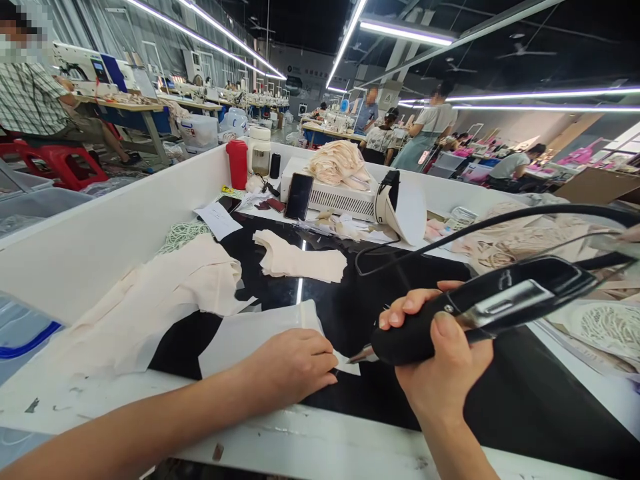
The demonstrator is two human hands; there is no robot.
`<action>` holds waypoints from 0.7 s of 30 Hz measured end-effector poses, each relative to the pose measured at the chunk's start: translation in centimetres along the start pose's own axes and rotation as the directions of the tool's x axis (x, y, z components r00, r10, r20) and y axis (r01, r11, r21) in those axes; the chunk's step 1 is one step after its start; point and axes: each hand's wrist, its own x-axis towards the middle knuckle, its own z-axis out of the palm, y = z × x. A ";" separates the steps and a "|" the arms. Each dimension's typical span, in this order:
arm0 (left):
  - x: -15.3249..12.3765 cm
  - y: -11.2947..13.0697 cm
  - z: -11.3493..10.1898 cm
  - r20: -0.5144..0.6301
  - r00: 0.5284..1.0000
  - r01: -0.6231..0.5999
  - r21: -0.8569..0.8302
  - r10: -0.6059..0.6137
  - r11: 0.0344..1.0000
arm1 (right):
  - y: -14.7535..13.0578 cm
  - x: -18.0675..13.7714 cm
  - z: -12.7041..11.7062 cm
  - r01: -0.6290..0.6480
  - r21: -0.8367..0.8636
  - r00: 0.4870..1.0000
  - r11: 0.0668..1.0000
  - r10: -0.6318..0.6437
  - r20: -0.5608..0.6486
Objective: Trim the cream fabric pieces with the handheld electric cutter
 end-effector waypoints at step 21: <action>0.1 -0.3 0.5 0.001 0.999 -0.044 0.021 0.044 0.999 | -0.5 -0.6 -0.1 -0.007 -0.017 1.000 1.000 0.007 0.010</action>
